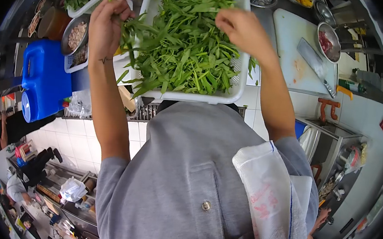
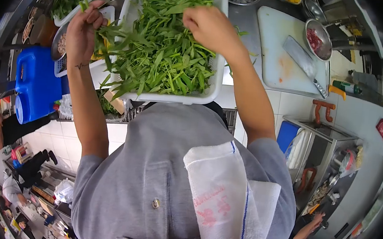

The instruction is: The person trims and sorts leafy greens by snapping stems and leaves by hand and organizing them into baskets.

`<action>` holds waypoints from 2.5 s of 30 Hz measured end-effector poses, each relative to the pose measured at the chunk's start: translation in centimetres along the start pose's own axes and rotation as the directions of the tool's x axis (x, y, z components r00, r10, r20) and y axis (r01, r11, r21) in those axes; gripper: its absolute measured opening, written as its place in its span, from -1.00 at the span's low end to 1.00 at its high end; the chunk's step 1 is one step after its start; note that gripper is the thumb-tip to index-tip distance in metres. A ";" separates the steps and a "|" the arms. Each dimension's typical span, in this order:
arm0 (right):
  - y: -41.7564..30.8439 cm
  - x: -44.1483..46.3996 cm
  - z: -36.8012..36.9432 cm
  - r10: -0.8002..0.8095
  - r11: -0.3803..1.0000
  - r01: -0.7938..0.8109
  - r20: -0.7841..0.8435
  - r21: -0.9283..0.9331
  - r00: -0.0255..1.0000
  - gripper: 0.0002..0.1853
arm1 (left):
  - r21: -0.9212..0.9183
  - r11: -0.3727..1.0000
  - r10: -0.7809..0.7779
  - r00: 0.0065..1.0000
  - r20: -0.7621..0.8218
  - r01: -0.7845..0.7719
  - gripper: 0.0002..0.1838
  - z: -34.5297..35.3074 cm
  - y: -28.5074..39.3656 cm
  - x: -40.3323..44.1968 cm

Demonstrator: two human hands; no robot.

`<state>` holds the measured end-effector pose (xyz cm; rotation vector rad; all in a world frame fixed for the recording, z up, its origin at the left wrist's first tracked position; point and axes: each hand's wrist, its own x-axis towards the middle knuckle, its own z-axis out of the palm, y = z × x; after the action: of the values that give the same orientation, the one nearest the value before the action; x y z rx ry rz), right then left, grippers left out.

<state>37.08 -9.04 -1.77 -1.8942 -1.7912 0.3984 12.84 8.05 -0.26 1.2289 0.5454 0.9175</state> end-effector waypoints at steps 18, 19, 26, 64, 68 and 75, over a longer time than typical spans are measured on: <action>2.4 -1.3 -2.0 -0.106 0.972 0.062 0.188 0.227 0.976 -0.52 | 0.480 0.877 0.076 0.991 -0.107 -0.016 -0.82 1.2 1.6 -4.0; 3.2 -1.4 -1.1 -0.005 0.999 -0.005 0.242 0.041 0.970 -0.50 | 0.564 0.824 0.093 0.995 -0.034 -0.058 -0.83 1.3 1.1 -4.3; 0.0 -5.6 9.4 0.024 0.959 0.110 0.462 -0.261 0.886 -0.57 | 0.829 0.463 -0.141 0.897 0.418 -0.313 -0.48 3.8 -7.1 -6.1; -1.4 7.4 7.8 -0.378 0.732 0.408 0.173 -0.545 0.910 -0.75 | 0.915 0.375 -0.263 0.930 0.257 -0.147 -0.32 5.7 -2.9 -14.9; -3.8 7.6 4.4 -0.332 0.849 0.337 0.085 -0.408 0.940 -0.75 | 0.693 0.706 0.003 0.979 0.203 -0.146 -0.55 2.5 1.9 -15.8; -1.0 8.2 5.6 -0.323 0.863 0.402 0.277 -0.306 0.905 -0.88 | 0.590 0.807 0.194 0.930 -0.311 0.029 -0.86 0.4 4.2 -16.4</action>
<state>34.06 -0.05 -4.86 -1.7213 -2.4557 0.1502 2.89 -5.52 2.00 1.6618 1.1419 1.1012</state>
